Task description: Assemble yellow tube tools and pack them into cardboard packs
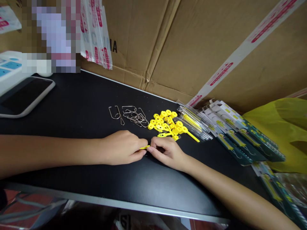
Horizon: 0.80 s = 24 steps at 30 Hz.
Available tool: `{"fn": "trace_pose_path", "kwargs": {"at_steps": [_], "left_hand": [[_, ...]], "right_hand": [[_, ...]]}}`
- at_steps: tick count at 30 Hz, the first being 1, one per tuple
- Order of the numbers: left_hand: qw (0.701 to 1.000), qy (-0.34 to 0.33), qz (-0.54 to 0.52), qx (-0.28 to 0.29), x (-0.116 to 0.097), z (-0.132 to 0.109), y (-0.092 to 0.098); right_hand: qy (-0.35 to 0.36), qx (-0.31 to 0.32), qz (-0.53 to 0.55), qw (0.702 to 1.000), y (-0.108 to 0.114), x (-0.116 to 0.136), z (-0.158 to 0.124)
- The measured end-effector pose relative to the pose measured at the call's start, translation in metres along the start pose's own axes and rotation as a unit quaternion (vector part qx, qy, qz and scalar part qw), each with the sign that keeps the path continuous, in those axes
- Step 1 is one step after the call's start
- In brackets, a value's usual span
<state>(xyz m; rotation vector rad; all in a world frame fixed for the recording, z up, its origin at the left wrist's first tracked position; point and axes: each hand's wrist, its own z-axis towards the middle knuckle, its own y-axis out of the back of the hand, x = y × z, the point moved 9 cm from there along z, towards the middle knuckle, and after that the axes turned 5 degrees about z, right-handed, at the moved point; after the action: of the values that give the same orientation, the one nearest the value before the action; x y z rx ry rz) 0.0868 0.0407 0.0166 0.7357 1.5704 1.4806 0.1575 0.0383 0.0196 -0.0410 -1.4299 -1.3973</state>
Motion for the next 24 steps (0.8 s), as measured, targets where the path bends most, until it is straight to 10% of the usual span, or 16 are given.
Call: {"fn": "trace_pose_path", "kwargs": {"at_steps": [24], "left_hand": [[1.0, -0.004, 0.012, 0.005, -0.0017, -0.0013, -0.0002]], "right_hand": [[0.002, 0.002, -0.004, 1.0, -0.0002, 0.0003, -0.0003]]}}
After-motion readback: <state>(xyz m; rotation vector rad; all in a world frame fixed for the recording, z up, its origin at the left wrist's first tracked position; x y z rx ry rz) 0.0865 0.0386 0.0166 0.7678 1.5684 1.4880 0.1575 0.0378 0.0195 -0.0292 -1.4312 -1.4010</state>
